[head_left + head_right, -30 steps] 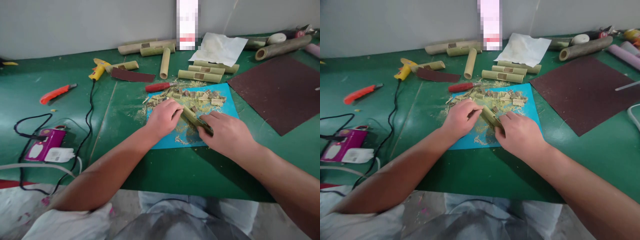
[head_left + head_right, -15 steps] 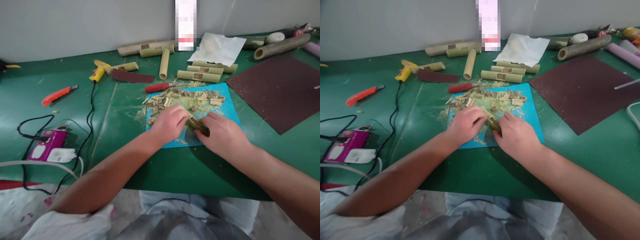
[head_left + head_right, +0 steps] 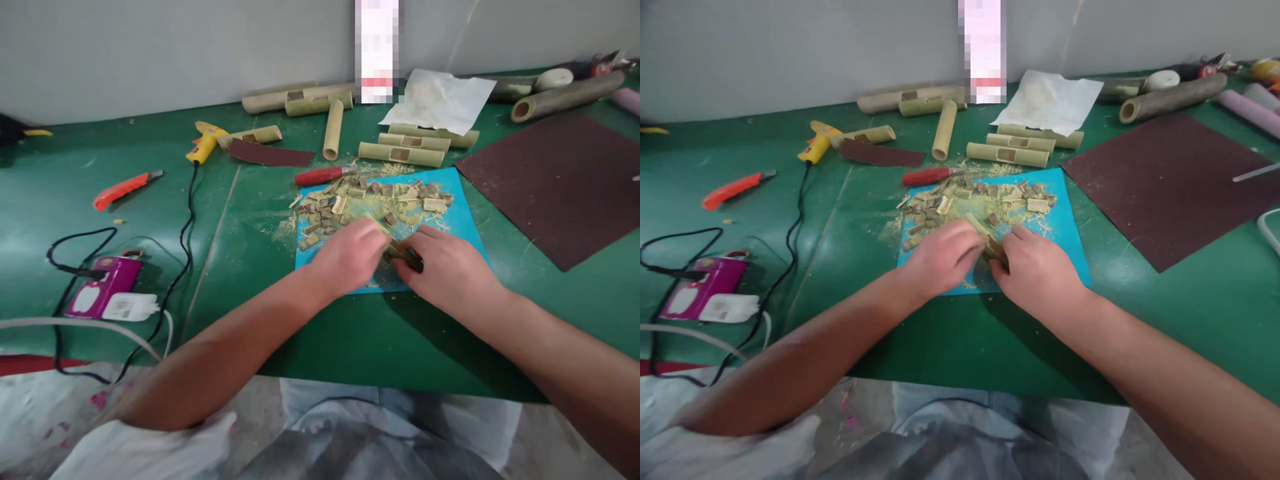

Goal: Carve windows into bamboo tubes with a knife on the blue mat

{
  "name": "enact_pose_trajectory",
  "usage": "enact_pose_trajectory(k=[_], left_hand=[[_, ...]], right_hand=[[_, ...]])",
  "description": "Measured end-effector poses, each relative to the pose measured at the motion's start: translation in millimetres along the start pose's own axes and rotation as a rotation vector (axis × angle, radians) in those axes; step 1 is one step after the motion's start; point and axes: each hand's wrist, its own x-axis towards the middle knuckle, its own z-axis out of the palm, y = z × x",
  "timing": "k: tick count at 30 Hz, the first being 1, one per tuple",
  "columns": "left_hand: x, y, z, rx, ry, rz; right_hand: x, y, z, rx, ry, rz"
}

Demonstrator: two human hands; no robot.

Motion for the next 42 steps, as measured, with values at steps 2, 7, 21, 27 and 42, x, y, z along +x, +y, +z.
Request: enact_pose_trajectory(k=[2, 7, 21, 27, 42], left_hand=[[-0.3, 2.9, 2.2, -0.057, -0.005, 0.037], [-1.3, -1.5, 2.2, -0.100, 0.124, 0.012], [6.6, -11.2, -3.7, -0.036, 0.104, -0.185], [5.9, 2.2, 3.2, -0.054, -0.047, 0.003], [8.1, -15.8, 0.7, 0.133, 0.035, -0.039]], right_hand=[[1.0, -0.7, 0.2, -0.009, -0.004, 0.001], [3.2, -1.1, 1.0, -0.001, -0.010, 0.003], [-4.2, 2.2, -5.3, -0.055, 0.061, 0.017], [-3.9, 0.3, -4.0, -0.055, 0.032, 0.002], [-7.2, -2.0, -2.5, -0.125, 0.039, -0.032]])
